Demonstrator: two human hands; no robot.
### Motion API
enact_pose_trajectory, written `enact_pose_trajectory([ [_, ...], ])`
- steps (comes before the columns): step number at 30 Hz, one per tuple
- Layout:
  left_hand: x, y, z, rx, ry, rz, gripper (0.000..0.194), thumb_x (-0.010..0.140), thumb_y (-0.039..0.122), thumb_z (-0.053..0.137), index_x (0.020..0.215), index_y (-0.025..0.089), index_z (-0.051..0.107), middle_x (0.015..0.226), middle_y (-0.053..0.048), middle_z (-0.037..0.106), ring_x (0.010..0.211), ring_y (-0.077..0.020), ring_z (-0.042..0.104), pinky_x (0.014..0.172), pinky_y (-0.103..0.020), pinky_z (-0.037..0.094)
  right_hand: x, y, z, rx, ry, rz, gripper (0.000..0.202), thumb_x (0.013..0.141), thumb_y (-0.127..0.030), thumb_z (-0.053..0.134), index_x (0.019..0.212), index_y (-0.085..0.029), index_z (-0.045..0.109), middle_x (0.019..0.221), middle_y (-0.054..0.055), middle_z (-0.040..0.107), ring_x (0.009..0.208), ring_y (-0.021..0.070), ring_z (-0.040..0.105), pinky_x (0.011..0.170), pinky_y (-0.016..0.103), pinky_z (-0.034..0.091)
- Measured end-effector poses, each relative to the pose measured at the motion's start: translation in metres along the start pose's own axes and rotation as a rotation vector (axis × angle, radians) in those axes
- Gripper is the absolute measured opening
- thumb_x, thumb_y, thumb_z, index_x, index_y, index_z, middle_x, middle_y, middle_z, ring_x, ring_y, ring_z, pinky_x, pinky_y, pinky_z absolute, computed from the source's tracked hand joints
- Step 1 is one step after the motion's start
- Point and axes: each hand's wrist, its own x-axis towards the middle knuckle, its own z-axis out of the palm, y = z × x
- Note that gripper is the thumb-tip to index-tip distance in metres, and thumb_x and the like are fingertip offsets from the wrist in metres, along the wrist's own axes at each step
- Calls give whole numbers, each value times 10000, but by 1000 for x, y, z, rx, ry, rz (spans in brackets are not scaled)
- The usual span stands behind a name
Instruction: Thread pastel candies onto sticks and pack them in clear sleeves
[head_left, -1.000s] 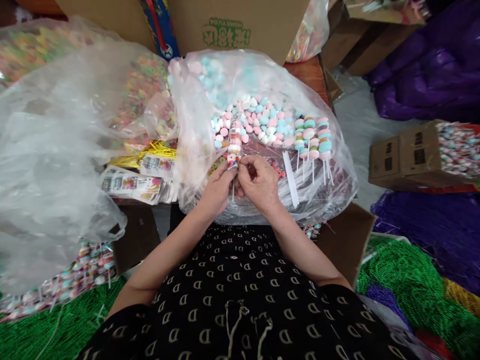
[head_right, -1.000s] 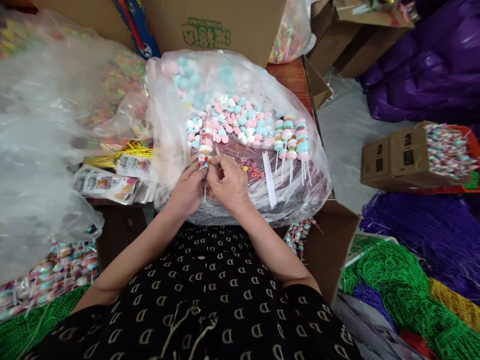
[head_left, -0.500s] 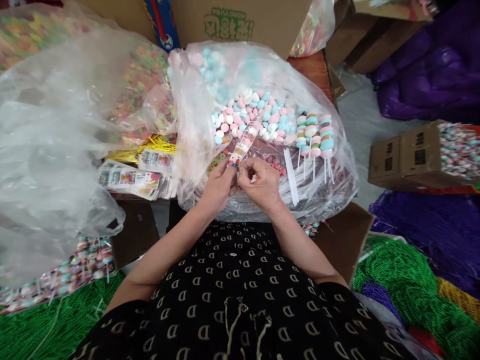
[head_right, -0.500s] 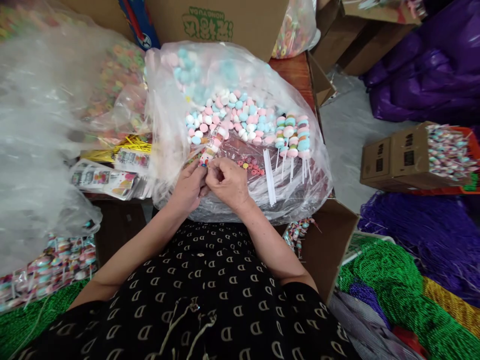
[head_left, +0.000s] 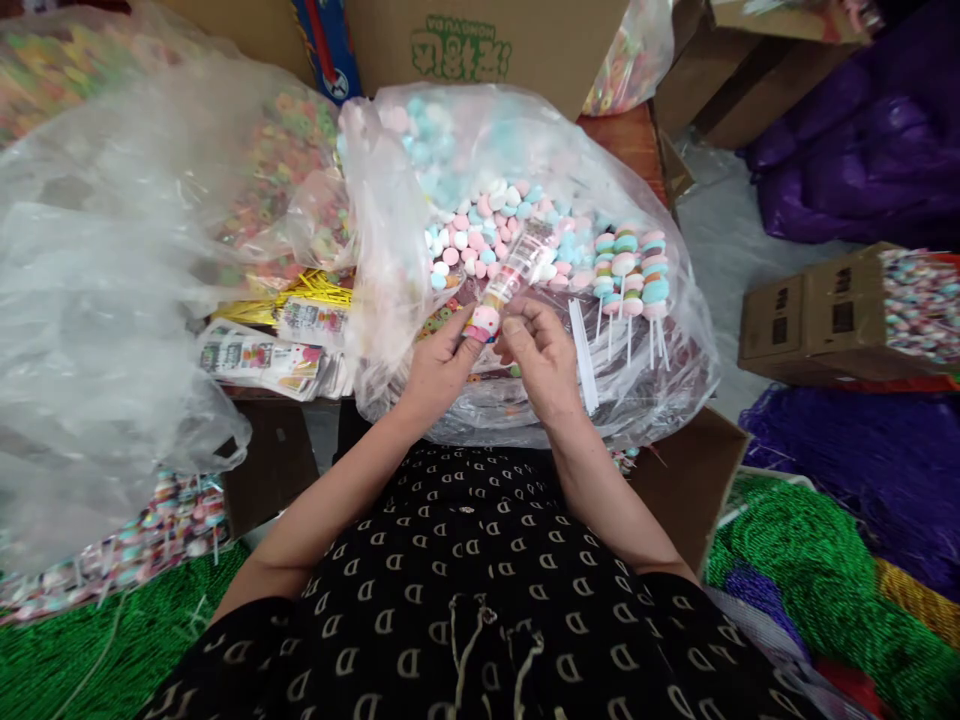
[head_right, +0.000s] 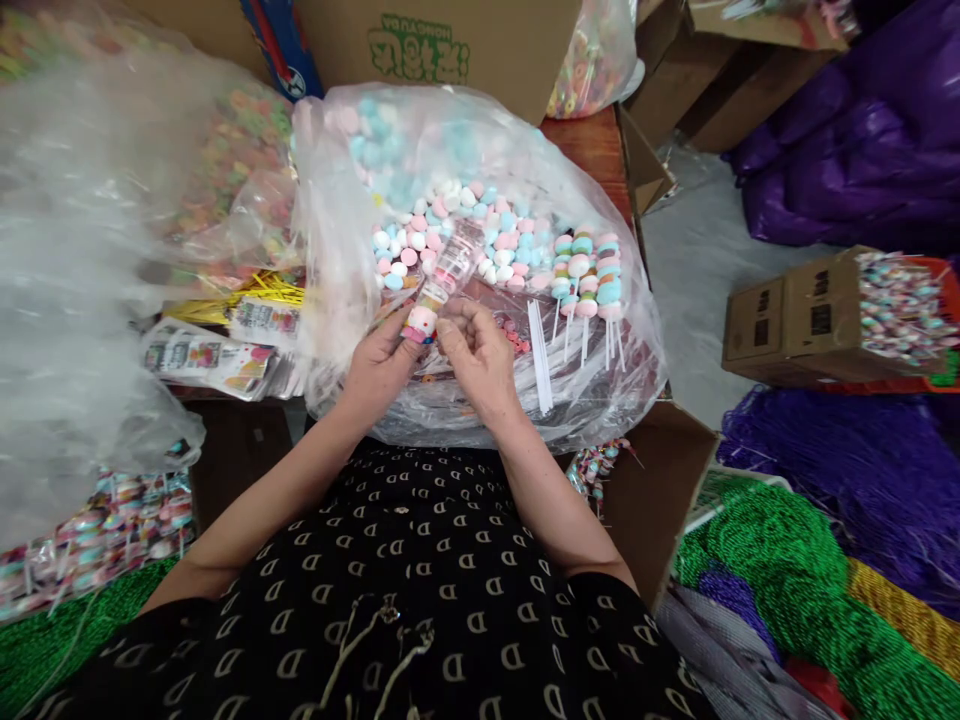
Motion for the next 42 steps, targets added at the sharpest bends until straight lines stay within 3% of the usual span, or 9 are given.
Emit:
enact_pose_trajectory([
  [3, -3, 4, 1, 159, 14, 111, 360, 801, 91, 792, 1123, 252, 792, 1146, -45, 792, 1164, -237, 682, 1015, -313, 518, 5, 5, 5, 78, -43, 63, 345, 948, -459, 677, 1234, -268, 653, 1020, 30, 751, 807, 146, 677, 699, 280, 576],
  [7, -7, 9, -4, 169, -79, 2, 452, 778, 60, 768, 1196, 230, 771, 873, -31, 790, 967, -234, 727, 911, -319, 555, 7, 11, 13, 126, -31, 99, 284, 944, -349, 666, 1213, -256, 663, 1108, 50, 762, 964, 170, 711, 832, 320, 620],
  [13, 4, 25, -11, 134, -107, 149, 285, 844, 355, 835, 1109, 258, 788, 1094, -44, 788, 1182, -244, 685, 968, -325, 545, 2, -2, 7, 125, -134, 64, 269, 948, -367, 657, 1193, -274, 718, 1082, 23, 760, 863, 147, 692, 728, 284, 615],
  [18, 20, 30, -2, -188, -65, -34, 324, 851, 430, 826, 1106, 247, 748, 842, -26, 748, 999, -236, 753, 870, -348, 590, -12, -7, 12, 128, -259, 117, 254, 911, -408, 694, 1073, -234, 783, 854, -5, 758, 673, 117, 664, 679, 289, 599],
  [22, 31, 43, -8, -343, 92, 66, 348, 924, 428, 758, 1232, 273, 709, 696, 14, 670, 844, -185, 730, 877, -335, 585, -28, -3, 10, 164, -191, 218, 252, 926, -427, 663, 940, -205, 782, 763, 5, 741, 613, 113, 647, 610, 272, 572],
  [26, 32, 50, -11, -377, 113, 142, 306, 939, 427, 747, 1201, 273, 708, 716, 13, 659, 821, -169, 700, 883, -324, 578, -39, -6, 9, 172, -269, 229, 340, 916, -469, 692, 1131, -218, 773, 895, 28, 793, 705, 126, 693, 671, 283, 591],
  [31, 23, 40, -4, -284, 64, 136, 224, 939, 437, 747, 1059, 252, 706, 684, 37, 575, 711, -131, 660, 719, -265, 565, -43, -7, 16, 219, -262, 306, 432, 913, -589, 669, 1032, -187, 775, 547, -67, 601, 462, 81, 520, 493, 220, 458],
  [38, 4, 21, 2, -143, -70, 104, 298, 963, 528, 685, 1118, 273, 668, 750, 14, 578, 707, -137, 642, 575, -263, 496, -41, -13, 27, 211, -240, 228, 499, 911, -689, 634, 893, -202, 738, 525, -64, 592, 434, 79, 503, 470, 218, 417],
  [42, 4, 12, -9, 86, -139, 191, 435, 881, 621, 737, 1103, 262, 636, 853, -16, 647, 786, -156, 654, 653, -279, 519, -34, -16, 21, 122, -120, 89, 428, 972, -610, 598, 952, -213, 756, 520, -73, 573, 437, 83, 482, 498, 228, 436],
])
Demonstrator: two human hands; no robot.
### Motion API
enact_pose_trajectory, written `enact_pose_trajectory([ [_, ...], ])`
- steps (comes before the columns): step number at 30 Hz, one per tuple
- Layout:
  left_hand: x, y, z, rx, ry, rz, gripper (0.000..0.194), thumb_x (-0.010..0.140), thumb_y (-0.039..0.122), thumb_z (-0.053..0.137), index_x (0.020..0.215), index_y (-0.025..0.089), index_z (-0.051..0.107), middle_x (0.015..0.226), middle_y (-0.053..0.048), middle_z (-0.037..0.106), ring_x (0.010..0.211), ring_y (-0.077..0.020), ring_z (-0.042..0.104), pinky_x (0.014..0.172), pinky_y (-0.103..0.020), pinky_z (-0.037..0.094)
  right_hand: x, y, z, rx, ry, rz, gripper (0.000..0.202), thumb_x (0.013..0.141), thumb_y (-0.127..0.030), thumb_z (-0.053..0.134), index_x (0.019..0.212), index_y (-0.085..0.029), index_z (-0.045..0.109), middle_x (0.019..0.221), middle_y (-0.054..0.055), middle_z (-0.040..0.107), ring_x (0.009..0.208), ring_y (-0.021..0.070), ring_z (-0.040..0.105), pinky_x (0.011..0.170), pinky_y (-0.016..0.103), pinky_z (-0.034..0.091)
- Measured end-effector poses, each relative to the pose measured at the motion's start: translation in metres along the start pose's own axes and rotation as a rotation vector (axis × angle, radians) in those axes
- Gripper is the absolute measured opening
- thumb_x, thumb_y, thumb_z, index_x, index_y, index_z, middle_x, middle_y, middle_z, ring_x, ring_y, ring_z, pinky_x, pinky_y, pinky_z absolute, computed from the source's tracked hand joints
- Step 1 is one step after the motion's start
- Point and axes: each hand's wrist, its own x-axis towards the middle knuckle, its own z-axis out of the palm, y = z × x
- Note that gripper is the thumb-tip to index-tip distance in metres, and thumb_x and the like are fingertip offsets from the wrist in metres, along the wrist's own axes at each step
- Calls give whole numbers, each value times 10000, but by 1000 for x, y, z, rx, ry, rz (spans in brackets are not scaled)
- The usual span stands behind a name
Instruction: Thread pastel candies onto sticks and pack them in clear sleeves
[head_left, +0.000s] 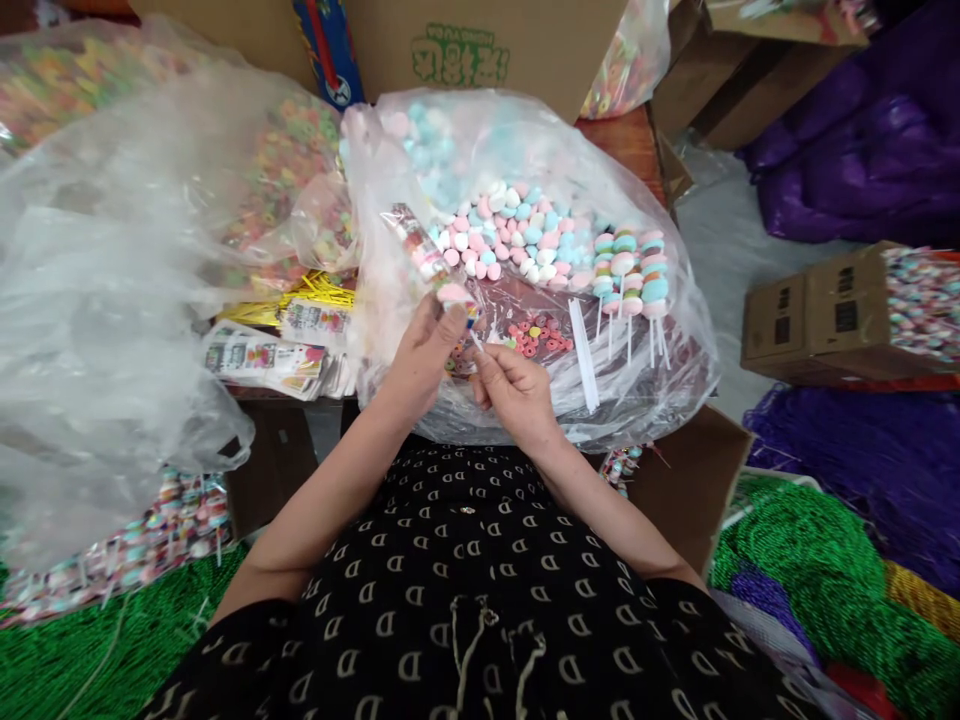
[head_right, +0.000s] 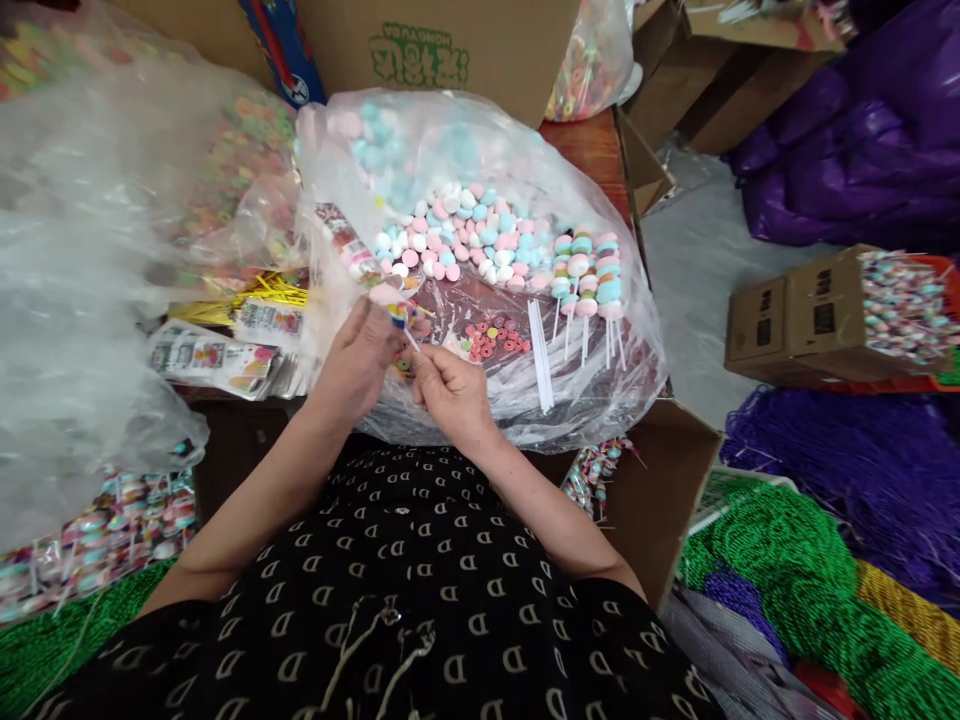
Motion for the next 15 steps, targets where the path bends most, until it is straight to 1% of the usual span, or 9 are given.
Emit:
enact_pose_trajectory([
  [2, -1, -4, -7, 185, -10, 59, 467, 824, 602, 800, 1063, 246, 614, 831, 0, 647, 761, -139, 631, 679, -273, 511, 3, 0, -6, -91, 61, -80, 372, 998, -537, 583, 973, -217, 771, 511, -76, 557, 444, 85, 476, 522, 234, 449],
  [3, -2, -5, -10, 286, 5, 88, 459, 809, 579, 818, 1032, 241, 601, 800, 16, 635, 725, -125, 608, 668, -265, 495, 4, 1, -8, -135, 82, -114, 349, 1009, -499, 572, 982, -218, 777, 510, -75, 552, 450, 88, 480, 532, 237, 453],
  [5, -3, -4, -13, 482, 70, 154, 421, 802, 534, 824, 960, 237, 571, 726, 53, 595, 640, -100, 542, 621, -252, 446, 6, 3, -10, -211, 110, -175, 316, 1020, -431, 551, 1010, -216, 782, 527, -66, 564, 478, 98, 506, 554, 244, 463],
  [8, -2, 1, -10, 709, 147, 249, 369, 814, 469, 809, 888, 237, 531, 658, 85, 546, 573, -84, 483, 582, -248, 393, 5, 8, -9, -305, 130, -244, 296, 1024, -364, 532, 1032, -209, 784, 577, -35, 618, 544, 119, 569, 593, 257, 480],
  [10, 0, 4, -7, 785, 170, 295, 329, 844, 438, 773, 866, 237, 515, 636, 88, 536, 555, -83, 477, 575, -249, 382, 5, 11, -8, -357, 130, -265, 296, 1024, -342, 524, 1039, -208, 788, 604, -17, 648, 573, 130, 599, 605, 260, 487],
  [12, 1, 6, -5, 815, 181, 324, 268, 876, 399, 721, 863, 237, 507, 640, 79, 551, 552, -87, 491, 579, -251, 389, 5, 14, -7, -393, 133, -278, 303, 1025, -333, 517, 1072, -208, 788, 620, -7, 670, 585, 139, 617, 609, 263, 491],
  [15, 2, 5, -6, 876, 185, 363, 162, 890, 322, 653, 885, 236, 516, 668, 58, 586, 566, -101, 524, 586, -261, 394, 5, 19, -8, -434, 143, -287, 319, 1030, -338, 508, 1109, -202, 785, 648, 7, 698, 594, 147, 631, 621, 270, 499],
])
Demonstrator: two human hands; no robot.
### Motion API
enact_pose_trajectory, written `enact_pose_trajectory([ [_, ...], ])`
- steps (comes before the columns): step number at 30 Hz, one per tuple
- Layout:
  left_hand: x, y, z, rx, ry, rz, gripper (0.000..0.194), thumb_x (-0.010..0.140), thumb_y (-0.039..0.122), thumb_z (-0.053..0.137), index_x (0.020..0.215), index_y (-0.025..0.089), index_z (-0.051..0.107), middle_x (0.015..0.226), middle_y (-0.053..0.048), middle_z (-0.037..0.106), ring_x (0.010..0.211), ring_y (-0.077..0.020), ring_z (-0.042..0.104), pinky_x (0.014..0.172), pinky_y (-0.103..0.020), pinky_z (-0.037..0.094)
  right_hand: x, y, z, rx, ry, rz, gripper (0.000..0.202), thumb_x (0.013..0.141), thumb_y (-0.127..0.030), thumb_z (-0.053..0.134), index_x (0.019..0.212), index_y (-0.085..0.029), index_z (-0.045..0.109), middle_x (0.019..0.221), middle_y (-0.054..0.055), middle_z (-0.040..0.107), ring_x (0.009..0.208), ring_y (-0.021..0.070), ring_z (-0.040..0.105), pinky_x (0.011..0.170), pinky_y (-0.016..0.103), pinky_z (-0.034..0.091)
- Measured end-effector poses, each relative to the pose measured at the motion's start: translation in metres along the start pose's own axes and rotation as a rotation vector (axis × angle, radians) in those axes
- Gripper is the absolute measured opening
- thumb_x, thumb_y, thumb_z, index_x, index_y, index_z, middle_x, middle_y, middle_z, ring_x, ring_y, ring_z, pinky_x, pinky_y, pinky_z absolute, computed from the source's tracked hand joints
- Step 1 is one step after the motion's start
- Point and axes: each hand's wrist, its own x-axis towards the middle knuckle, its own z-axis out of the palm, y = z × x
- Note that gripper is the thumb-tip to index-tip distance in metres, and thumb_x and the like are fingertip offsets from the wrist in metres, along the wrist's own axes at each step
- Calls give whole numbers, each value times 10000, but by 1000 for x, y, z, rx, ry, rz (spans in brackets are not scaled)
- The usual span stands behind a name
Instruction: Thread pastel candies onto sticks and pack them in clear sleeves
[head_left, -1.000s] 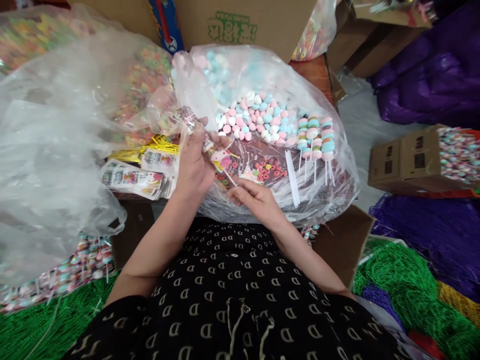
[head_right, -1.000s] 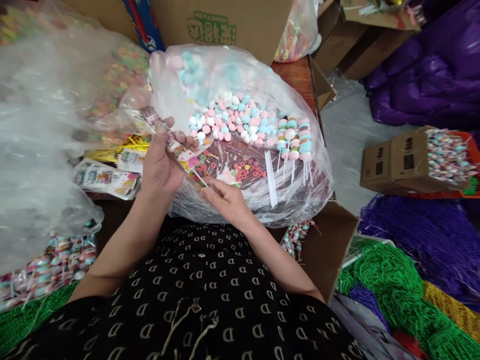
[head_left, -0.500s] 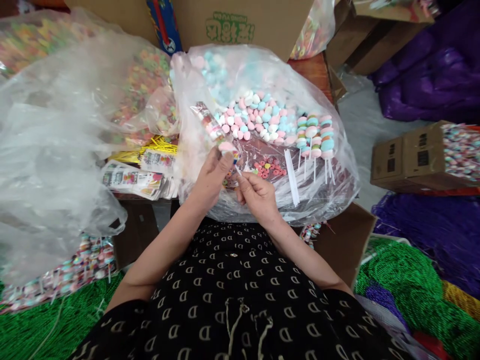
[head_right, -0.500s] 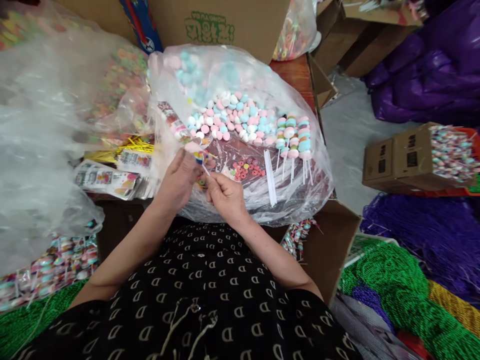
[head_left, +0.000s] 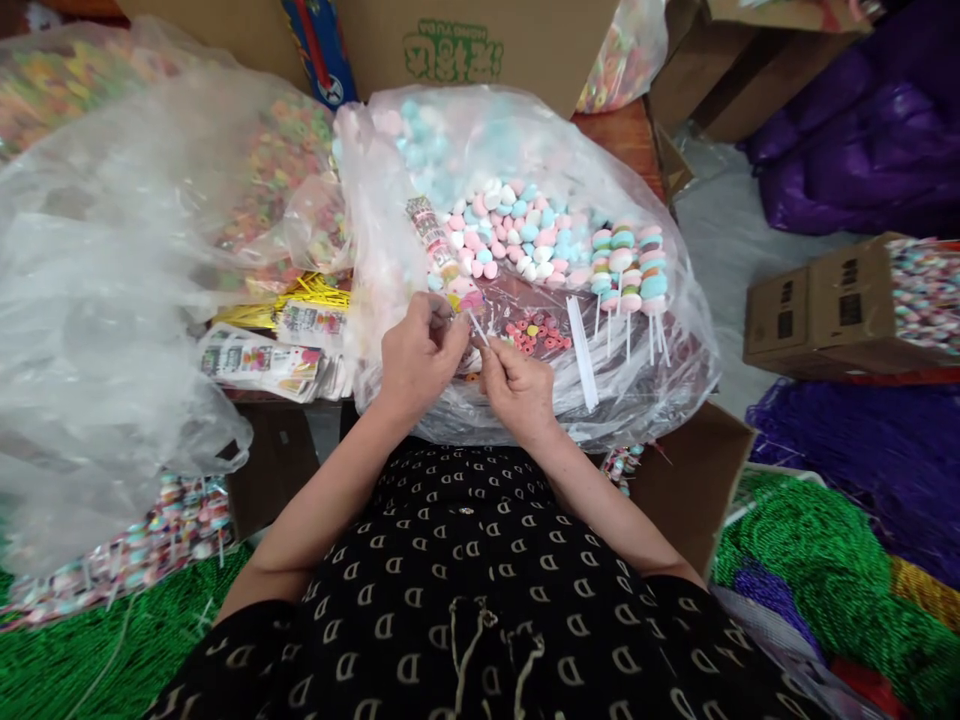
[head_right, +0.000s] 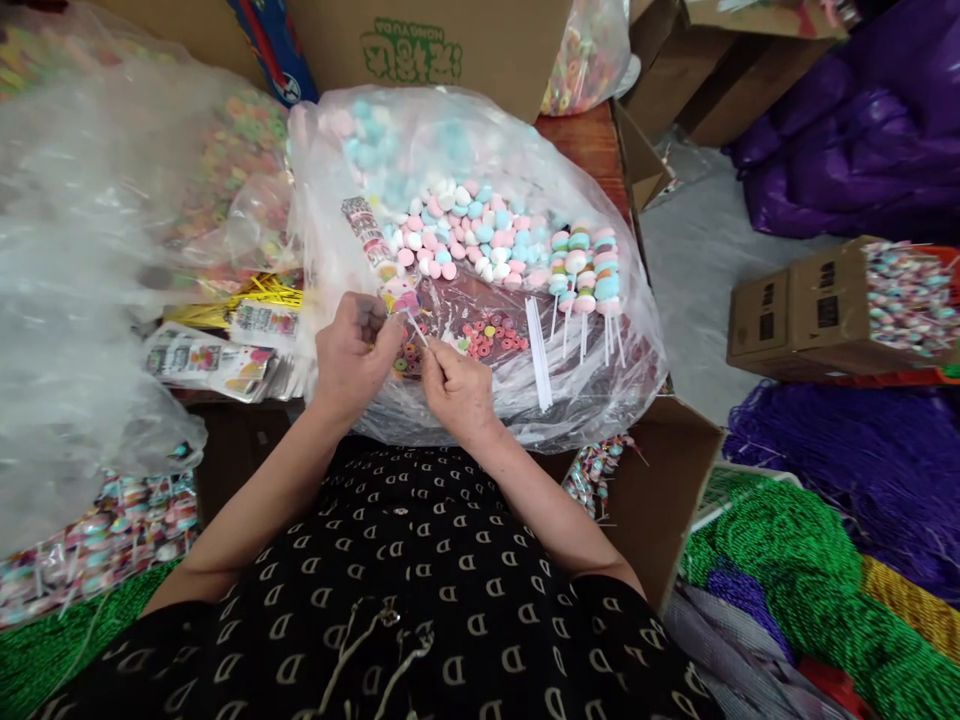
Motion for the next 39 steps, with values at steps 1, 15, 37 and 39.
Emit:
enact_pose_trajectory([
  [1, 0, -1, 0, 44, 4, 24, 132, 894, 301, 635, 883, 236, 521, 668, 53, 589, 566, -108, 527, 586, -269, 385, 0, 1, 0, -14, 2, -3, 324, 1031, -343, 505, 1110, -198, 785, 656, 13, 705, 595, 149, 633, 625, 273, 499],
  [15, -9, -11, 1, 349, -54, 579, 214, 964, 177, 466, 759, 230, 494, 639, 9, 558, 584, -151, 492, 566, -313, 324, 7, -6, -5, 447, -120, 327, 480, 973, -672, 570, 921, -222, 728, 463, -90, 493, 409, 89, 427, 465, 223, 397],
  [37, 1, -7, 0, -442, -294, -118, 443, 950, 632, 610, 767, 229, 585, 708, 4, 573, 667, -141, 532, 664, -291, 485, 6, -10, -12, 511, -189, 282, 494, 969, -704, 560, 900, -226, 661, 480, -102, 483, 406, 78, 410, 452, 221, 367],
  [39, -2, -5, -2, -307, -291, -8, 432, 970, 610, 584, 765, 231, 564, 719, -5, 580, 687, -156, 536, 686, -311, 479, 7, -10, -11, 450, -155, 250, 502, 973, -707, 550, 845, -228, 632, 478, -95, 480, 426, 83, 430, 471, 225, 380],
])
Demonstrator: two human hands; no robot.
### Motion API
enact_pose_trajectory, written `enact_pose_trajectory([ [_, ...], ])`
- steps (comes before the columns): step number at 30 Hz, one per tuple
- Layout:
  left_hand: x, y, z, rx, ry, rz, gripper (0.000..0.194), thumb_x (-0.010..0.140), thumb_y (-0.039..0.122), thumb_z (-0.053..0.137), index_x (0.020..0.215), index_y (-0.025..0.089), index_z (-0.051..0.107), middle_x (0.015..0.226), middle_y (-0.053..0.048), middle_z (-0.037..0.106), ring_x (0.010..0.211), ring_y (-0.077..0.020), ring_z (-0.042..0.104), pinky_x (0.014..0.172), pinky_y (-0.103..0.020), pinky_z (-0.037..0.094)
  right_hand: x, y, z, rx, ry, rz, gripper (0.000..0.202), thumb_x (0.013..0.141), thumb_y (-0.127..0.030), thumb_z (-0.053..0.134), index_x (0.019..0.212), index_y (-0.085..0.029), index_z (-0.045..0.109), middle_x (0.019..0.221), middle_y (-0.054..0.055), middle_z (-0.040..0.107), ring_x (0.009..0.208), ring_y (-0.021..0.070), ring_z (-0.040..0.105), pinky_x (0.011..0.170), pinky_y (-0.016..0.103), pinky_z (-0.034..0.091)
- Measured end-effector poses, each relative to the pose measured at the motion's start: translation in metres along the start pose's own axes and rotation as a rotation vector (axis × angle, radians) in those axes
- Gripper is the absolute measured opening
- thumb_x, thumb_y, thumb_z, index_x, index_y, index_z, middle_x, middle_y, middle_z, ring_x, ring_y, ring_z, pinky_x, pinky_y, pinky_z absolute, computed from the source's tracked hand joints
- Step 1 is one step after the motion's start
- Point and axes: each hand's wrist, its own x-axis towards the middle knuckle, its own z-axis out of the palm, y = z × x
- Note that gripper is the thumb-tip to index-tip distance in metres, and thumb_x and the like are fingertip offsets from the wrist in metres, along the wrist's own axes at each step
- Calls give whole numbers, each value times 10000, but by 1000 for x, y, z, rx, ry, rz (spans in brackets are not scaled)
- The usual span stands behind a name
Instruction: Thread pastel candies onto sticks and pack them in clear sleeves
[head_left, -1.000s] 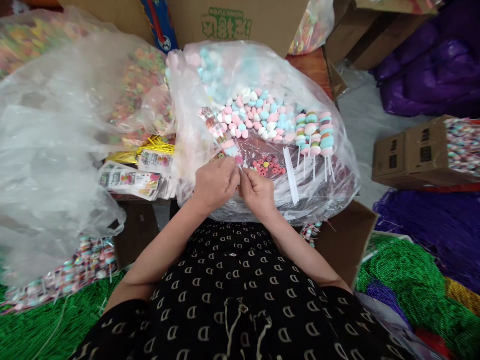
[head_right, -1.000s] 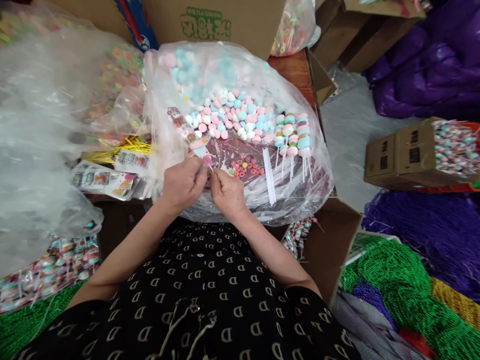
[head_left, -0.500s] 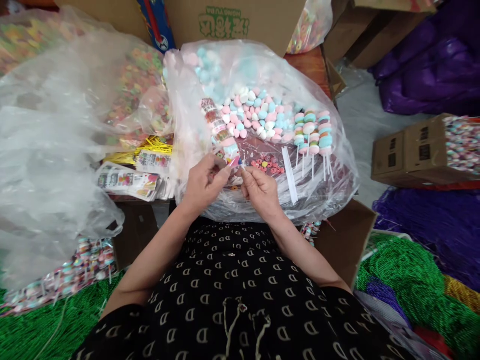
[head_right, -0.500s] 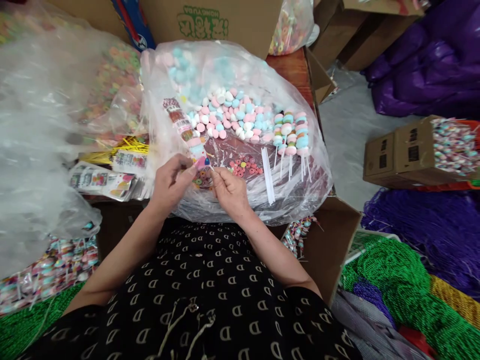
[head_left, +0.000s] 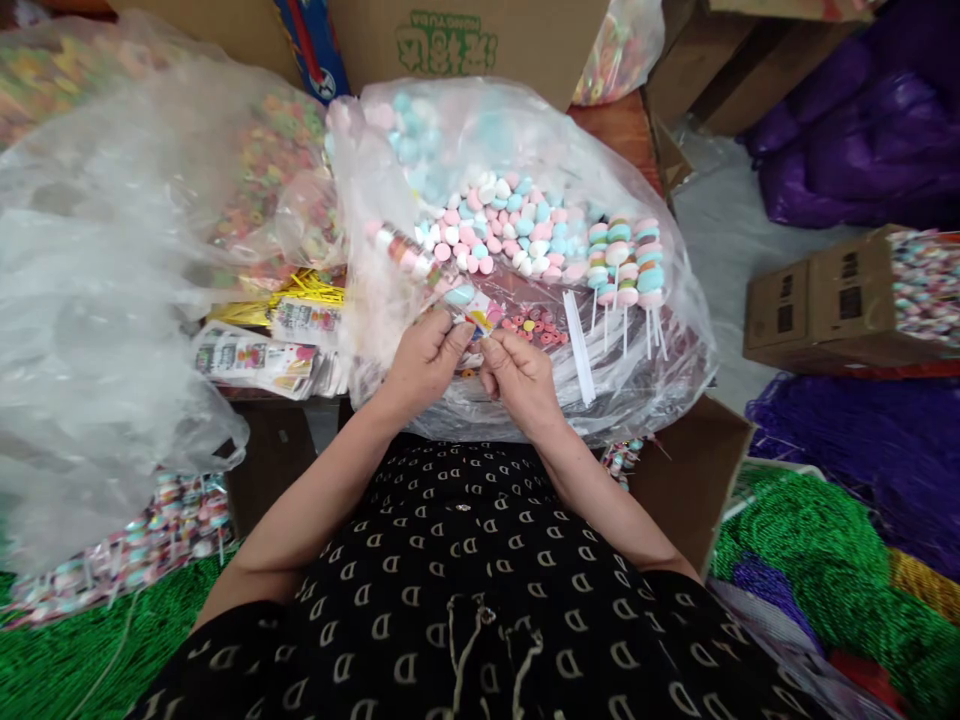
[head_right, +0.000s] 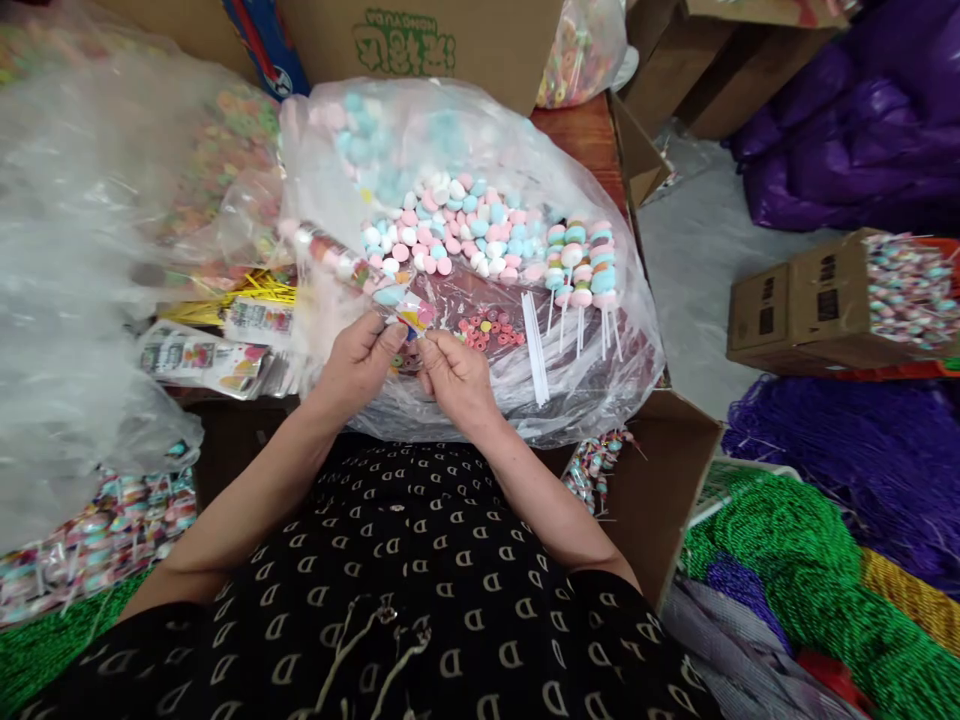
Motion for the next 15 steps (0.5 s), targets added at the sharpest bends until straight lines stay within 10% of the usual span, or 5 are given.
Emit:
enact_pose_trajectory([
  [10, 5, 1, -5, -396, 25, -180, 606, 855, 826, 584, 1083, 267, 627, 1044, -80, 705, 965, -212, 690, 764, -327, 552, 1, 5, 3, -21, -19, -60, 464, 996, -679, 533, 944, -245, 687, 497, -95, 475, 434, 93, 459, 504, 243, 419],
  [15, 16, 13, -1, -500, -24, -280, 577, 843, 820, 590, 1011, 268, 593, 862, -62, 657, 886, -222, 686, 608, -316, 495, -1, 3, 5, -38, -54, -53, 486, 997, -688, 519, 927, -236, 682, 508, -86, 486, 467, 99, 484, 515, 242, 427],
])
